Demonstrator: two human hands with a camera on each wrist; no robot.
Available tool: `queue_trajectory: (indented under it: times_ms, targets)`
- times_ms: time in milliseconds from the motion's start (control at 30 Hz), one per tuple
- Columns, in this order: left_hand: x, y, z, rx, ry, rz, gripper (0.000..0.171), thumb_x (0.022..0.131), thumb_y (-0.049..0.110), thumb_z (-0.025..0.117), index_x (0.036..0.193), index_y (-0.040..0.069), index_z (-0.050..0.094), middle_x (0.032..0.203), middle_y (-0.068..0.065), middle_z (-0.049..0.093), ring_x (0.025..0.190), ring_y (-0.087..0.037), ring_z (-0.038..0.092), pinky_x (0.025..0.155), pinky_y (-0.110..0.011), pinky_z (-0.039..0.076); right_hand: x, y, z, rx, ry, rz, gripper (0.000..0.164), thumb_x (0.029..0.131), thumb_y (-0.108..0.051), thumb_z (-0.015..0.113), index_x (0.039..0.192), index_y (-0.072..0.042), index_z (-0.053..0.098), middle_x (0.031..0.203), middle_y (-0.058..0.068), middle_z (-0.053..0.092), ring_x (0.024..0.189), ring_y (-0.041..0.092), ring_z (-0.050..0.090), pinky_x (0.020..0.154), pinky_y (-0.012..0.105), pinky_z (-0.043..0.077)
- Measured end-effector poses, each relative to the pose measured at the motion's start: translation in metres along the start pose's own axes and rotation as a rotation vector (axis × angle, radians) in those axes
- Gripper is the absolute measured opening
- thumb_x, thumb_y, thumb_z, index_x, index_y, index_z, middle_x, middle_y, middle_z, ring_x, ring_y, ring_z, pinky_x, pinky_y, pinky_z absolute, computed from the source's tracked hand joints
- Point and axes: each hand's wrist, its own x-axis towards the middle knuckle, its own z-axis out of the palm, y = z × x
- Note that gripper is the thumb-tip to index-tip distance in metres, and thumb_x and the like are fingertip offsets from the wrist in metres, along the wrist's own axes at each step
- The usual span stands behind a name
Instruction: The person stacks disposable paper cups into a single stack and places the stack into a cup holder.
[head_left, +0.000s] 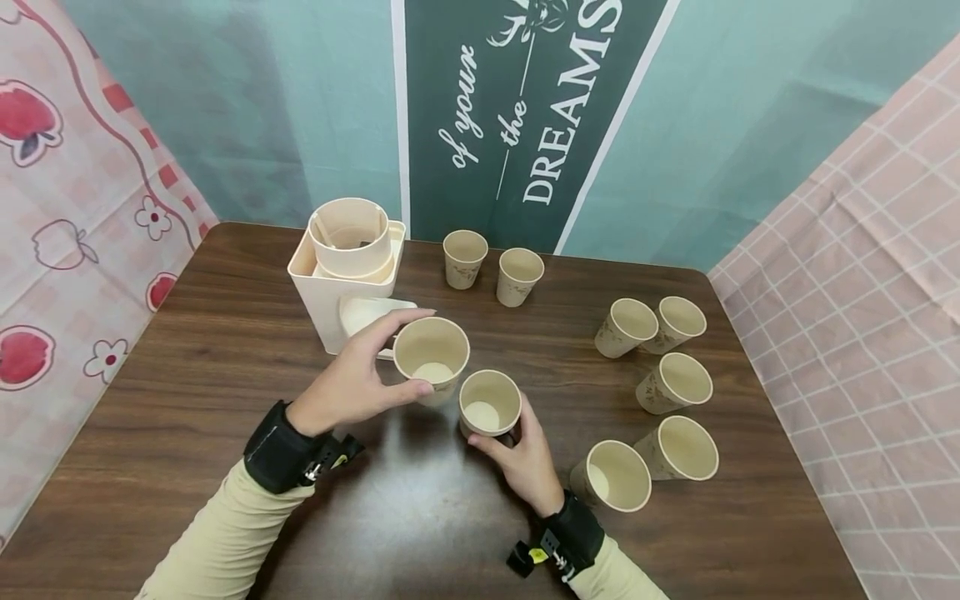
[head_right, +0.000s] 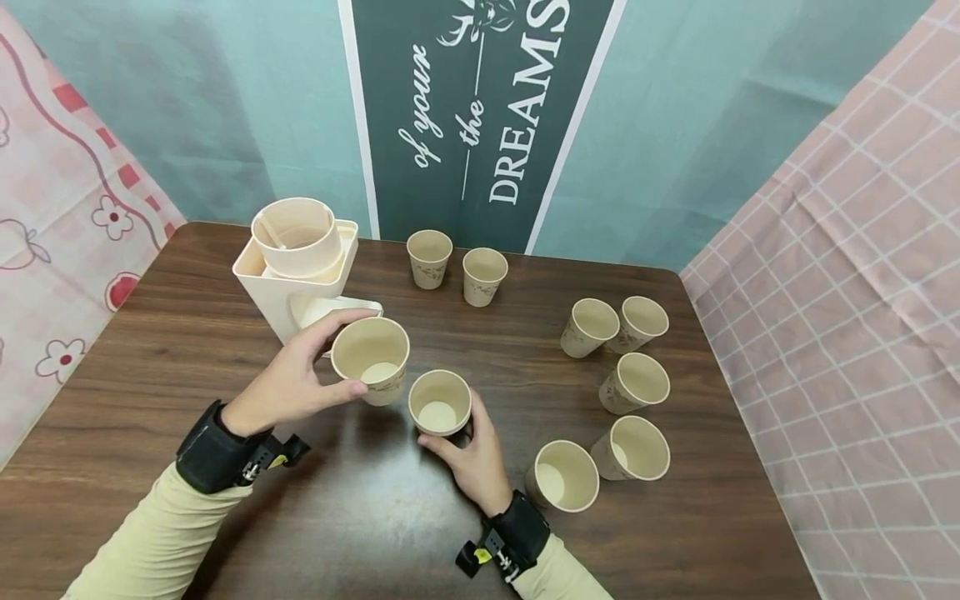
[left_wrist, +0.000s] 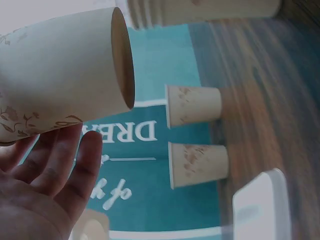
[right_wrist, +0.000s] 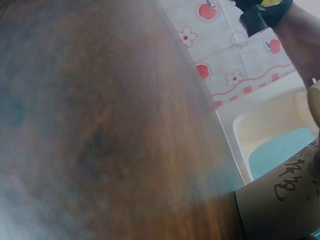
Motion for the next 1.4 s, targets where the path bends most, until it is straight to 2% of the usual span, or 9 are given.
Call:
queue_trajectory:
  times_ms: [267, 667, 800, 1033, 1233, 1400]
  targets:
    - [0.01, 0.015, 0.008, -0.014, -0.003, 0.045, 0.077, 0.072, 0.026, 0.081, 0.138, 0.006, 0.047, 0.127, -0.003, 0.057, 0.107, -0.016, 0.056, 0.091, -0.036, 0.048, 0.0, 0.0, 0.0, 0.027, -0.007, -0.005, 0.076, 0.073, -0.004, 0.078, 0.138, 0.001, 0.041, 0.131, 0.023, 0.051, 0.118, 0.038, 0.048, 0.099, 0.056, 0.039]
    - [0.017, 0.031, 0.023, -0.091, -0.037, 0.055, 0.078, 0.072, 0.025, 0.08, 0.14, 0.007, 0.045, 0.124, -0.002, 0.058, 0.105, -0.016, 0.056, 0.091, -0.035, 0.047, -0.003, -0.001, -0.002, -0.021, -0.012, 0.024, 0.077, 0.074, -0.01, 0.079, 0.14, -0.005, 0.04, 0.13, 0.014, 0.052, 0.114, 0.028, 0.052, 0.096, 0.049, 0.044]
    - [0.019, 0.033, 0.029, -0.104, -0.059, 0.066, 0.079, 0.072, 0.027, 0.08, 0.14, 0.006, 0.044, 0.124, -0.001, 0.059, 0.106, -0.016, 0.056, 0.092, -0.035, 0.047, -0.003, 0.001, -0.001, -0.018, -0.015, 0.001, 0.077, 0.074, -0.009, 0.078, 0.141, -0.005, 0.04, 0.131, 0.012, 0.053, 0.115, 0.022, 0.052, 0.097, 0.046, 0.044]
    - [0.021, 0.035, 0.039, -0.094, -0.106, 0.079, 0.079, 0.074, 0.03, 0.079, 0.141, 0.01, 0.044, 0.125, -0.001, 0.058, 0.107, -0.016, 0.056, 0.09, -0.035, 0.048, -0.001, 0.003, -0.003, 0.009, -0.04, -0.027, 0.073, 0.075, -0.006, 0.077, 0.138, -0.004, 0.041, 0.131, 0.012, 0.053, 0.117, 0.017, 0.052, 0.098, 0.034, 0.044]
    - [0.024, 0.034, 0.046, -0.084, -0.126, 0.08, 0.079, 0.074, 0.035, 0.078, 0.141, 0.011, 0.044, 0.125, 0.001, 0.057, 0.106, -0.014, 0.056, 0.089, -0.032, 0.048, -0.002, 0.0, -0.002, -0.003, -0.024, 0.014, 0.07, 0.075, -0.008, 0.077, 0.135, -0.003, 0.043, 0.128, 0.013, 0.054, 0.116, 0.02, 0.053, 0.098, 0.041, 0.044]
    - [0.024, 0.03, 0.05, -0.058, -0.119, 0.066, 0.079, 0.073, 0.039, 0.078, 0.14, 0.016, 0.044, 0.127, 0.005, 0.056, 0.107, -0.011, 0.055, 0.091, -0.032, 0.047, -0.002, 0.0, -0.002, -0.018, -0.017, 0.023, 0.069, 0.075, -0.008, 0.077, 0.135, -0.003, 0.043, 0.129, 0.013, 0.055, 0.116, 0.021, 0.053, 0.099, 0.04, 0.044]
